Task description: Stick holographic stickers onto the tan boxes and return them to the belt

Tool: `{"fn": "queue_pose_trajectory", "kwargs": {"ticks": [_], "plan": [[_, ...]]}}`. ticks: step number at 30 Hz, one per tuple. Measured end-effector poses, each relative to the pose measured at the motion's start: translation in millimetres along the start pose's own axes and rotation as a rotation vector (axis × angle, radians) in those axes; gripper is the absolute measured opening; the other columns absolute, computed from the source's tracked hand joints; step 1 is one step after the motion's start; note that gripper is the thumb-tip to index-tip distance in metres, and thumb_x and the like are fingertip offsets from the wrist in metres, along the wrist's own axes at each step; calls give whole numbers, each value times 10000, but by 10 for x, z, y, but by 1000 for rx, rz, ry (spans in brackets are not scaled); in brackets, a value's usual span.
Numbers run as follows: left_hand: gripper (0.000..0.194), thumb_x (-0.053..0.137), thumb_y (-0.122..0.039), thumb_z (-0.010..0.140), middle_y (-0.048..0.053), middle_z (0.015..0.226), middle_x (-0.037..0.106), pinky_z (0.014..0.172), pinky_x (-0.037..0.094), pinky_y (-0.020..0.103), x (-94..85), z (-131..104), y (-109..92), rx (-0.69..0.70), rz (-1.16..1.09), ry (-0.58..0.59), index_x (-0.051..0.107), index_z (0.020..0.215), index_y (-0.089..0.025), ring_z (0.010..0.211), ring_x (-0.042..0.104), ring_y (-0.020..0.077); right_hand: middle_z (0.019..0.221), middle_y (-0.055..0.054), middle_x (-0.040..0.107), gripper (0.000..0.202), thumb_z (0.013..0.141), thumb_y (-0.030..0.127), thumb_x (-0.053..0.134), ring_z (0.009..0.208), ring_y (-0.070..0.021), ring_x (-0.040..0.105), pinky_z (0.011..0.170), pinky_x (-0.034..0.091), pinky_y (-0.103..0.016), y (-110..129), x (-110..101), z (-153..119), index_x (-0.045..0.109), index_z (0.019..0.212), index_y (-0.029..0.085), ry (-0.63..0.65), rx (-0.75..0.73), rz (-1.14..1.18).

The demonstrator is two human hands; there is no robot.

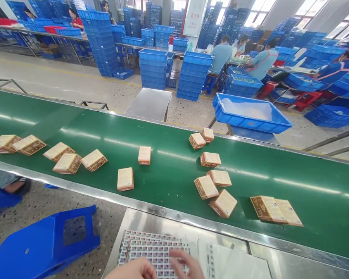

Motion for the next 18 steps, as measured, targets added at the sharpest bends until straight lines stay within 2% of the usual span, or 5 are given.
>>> {"fn": "queue_pose_trajectory", "kwargs": {"ticks": [5,7,11,15,18], "plan": [[382,809,-477,521,-67,557,497,568,250,237,-118,-59,-117,74,-65,-99,600,637,-178,545,382,81,1176,-180,676,627,723,658,493,1138,-344,602,965,468,-469,368,-1224,904,648,1082,169,-436,-92,-303],[420,805,-512,531,-66,575,503,573,251,239,-41,-21,-177,125,-104,-67,579,655,-181,555,389,83,1286,-208,598,654,736,575,516,1247,-351,508,1011,412,-469,642,-1465,1327,565,1220,138,-474,-159,-555],[406,790,-499,538,-64,577,491,566,247,241,164,63,-141,88,-79,16,561,655,-185,549,382,83,1272,-256,566,759,753,431,589,1191,-381,533,972,397,-474,771,-1406,1842,394,1385,59,-333,-12,-1030],[318,767,-432,569,-54,592,501,577,267,241,169,57,-139,32,13,0,595,658,-180,558,394,87,1094,-284,618,796,817,406,573,1032,-376,632,905,428,-444,702,-1217,1877,304,1414,-47,-361,55,-1073],[339,783,-453,557,-53,604,522,601,305,241,143,75,-223,58,-33,-3,600,655,-185,578,425,93,1082,-272,617,827,858,478,536,968,-352,663,855,453,-422,686,-1071,1944,260,1453,-27,-376,52,-1073]]}}
Point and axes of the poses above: each hand's wrist, its own z-axis towards the middle knuckle, its own x-axis out of the palm, y = z × x, the point moved 7 cm from there along z, towards the middle knuckle
